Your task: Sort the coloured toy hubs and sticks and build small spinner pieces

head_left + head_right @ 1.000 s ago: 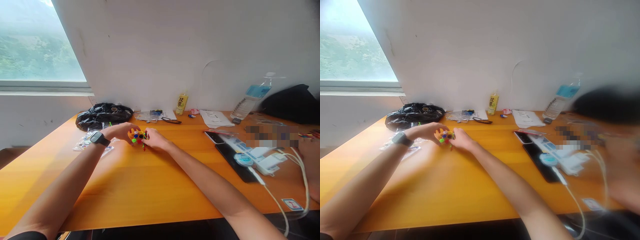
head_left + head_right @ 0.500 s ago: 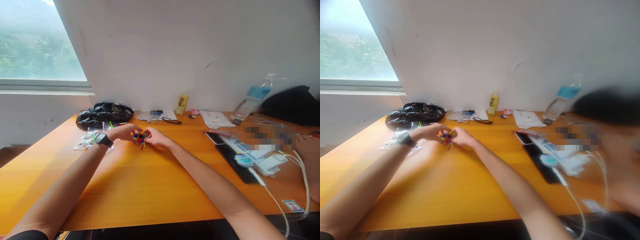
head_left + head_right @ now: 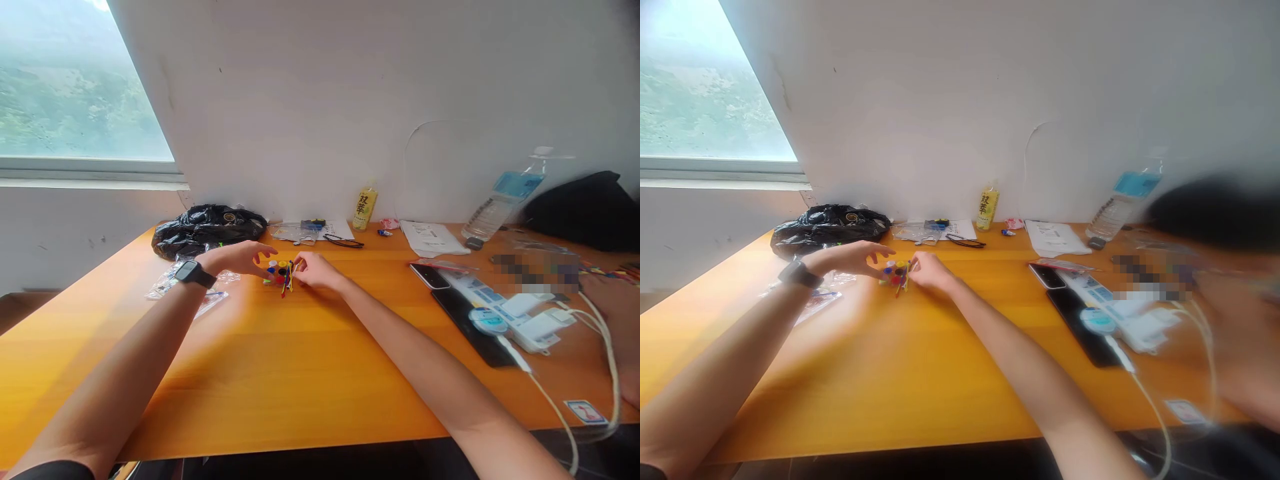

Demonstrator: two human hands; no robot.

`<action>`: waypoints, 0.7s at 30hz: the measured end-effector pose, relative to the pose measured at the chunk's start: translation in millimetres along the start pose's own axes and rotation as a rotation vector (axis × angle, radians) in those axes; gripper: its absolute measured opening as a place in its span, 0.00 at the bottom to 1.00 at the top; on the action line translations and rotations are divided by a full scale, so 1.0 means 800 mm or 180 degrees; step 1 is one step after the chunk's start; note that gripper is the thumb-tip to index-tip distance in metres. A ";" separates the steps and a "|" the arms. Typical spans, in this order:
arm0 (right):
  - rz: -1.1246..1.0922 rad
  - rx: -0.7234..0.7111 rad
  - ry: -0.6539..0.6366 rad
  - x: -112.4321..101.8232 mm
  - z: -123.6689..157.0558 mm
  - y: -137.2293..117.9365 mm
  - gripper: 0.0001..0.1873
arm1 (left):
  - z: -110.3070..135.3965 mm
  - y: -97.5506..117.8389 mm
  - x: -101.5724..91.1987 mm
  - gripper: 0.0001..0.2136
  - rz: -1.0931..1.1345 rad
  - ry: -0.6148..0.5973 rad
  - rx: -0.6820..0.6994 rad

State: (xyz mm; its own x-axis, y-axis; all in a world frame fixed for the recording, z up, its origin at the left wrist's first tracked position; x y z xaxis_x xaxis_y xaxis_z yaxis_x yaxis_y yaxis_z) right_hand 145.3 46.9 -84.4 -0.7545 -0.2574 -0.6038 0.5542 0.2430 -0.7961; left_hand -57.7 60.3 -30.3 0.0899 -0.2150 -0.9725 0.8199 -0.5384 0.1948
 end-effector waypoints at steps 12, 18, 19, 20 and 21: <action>0.0861 -0.0489 -0.0914 0.032 0.038 -0.026 0.58 | 0.073 -0.122 -0.057 0.32 -0.0142 0.0004 -0.0937; 0.1051 -0.0618 -0.0724 0.059 0.033 -0.007 0.50 | 0.091 -0.147 -0.062 0.33 -0.0017 0.0141 -0.1269; 0.1076 -0.0648 -0.0642 0.063 0.031 -0.007 0.47 | 0.092 -0.152 -0.061 0.33 -0.0004 0.0137 -0.1326; 0.1093 -0.0664 -0.0578 0.066 0.028 -0.007 0.45 | 0.093 -0.156 -0.061 0.32 -0.0001 0.0216 -0.1316; 0.1102 -0.0665 -0.0528 0.069 0.025 -0.007 0.44 | 0.092 -0.159 -0.062 0.30 -0.0009 0.0347 -0.1257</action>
State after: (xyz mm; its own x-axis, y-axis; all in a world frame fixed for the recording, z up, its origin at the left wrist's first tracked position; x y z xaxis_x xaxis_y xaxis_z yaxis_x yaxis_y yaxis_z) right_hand 107.5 12.6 -114.2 -0.4603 -0.2701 -0.8457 0.6687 0.5211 -0.5304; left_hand -207.9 79.1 2.3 0.1293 -0.1150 -0.9849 0.9723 -0.1801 0.1487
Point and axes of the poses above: each hand's wrist, its own z-axis away from the middle knuckle, its own x-axis out of the palm, y = z × x, the point moved 5 cm from there along -z, towards the middle knuckle, and after that the axes turned 7 degrees about -z, right-handed, at the moved point
